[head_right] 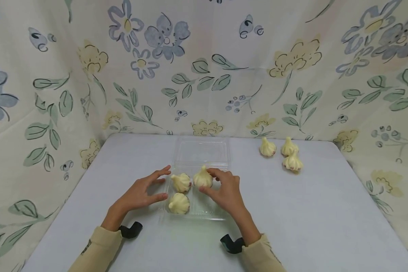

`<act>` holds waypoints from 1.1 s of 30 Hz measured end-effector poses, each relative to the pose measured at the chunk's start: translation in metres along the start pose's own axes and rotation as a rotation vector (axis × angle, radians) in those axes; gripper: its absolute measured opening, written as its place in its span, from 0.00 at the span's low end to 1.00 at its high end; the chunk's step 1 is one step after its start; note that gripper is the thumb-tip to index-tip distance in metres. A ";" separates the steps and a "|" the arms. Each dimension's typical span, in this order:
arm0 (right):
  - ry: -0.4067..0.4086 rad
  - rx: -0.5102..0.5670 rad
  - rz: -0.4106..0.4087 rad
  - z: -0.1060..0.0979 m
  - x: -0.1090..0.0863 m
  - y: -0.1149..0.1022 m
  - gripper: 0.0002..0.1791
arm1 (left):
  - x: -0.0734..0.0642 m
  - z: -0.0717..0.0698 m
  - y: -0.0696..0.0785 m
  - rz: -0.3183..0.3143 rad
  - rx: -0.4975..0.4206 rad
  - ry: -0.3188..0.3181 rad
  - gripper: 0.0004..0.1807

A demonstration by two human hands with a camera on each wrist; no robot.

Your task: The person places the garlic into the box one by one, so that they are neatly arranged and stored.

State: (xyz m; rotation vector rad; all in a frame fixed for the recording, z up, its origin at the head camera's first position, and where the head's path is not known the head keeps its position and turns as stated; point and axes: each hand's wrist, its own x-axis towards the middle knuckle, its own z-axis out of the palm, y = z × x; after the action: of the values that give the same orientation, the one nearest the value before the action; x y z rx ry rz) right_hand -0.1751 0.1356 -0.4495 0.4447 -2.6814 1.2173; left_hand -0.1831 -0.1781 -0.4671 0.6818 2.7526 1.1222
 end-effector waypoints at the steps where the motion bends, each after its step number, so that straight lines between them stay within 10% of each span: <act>1: 0.003 -0.012 -0.003 0.001 0.000 0.000 0.33 | 0.000 0.000 0.000 -0.001 0.001 0.000 0.47; 33: 0.082 -0.310 -0.025 0.021 0.001 -0.003 0.32 | 0.000 0.002 -0.001 -0.001 -0.016 0.003 0.47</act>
State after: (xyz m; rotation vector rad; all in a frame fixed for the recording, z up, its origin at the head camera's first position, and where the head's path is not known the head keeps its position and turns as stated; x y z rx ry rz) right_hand -0.1753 0.1178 -0.4615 0.3714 -2.7182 0.7742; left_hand -0.1830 -0.1774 -0.4691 0.6779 2.7426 1.1450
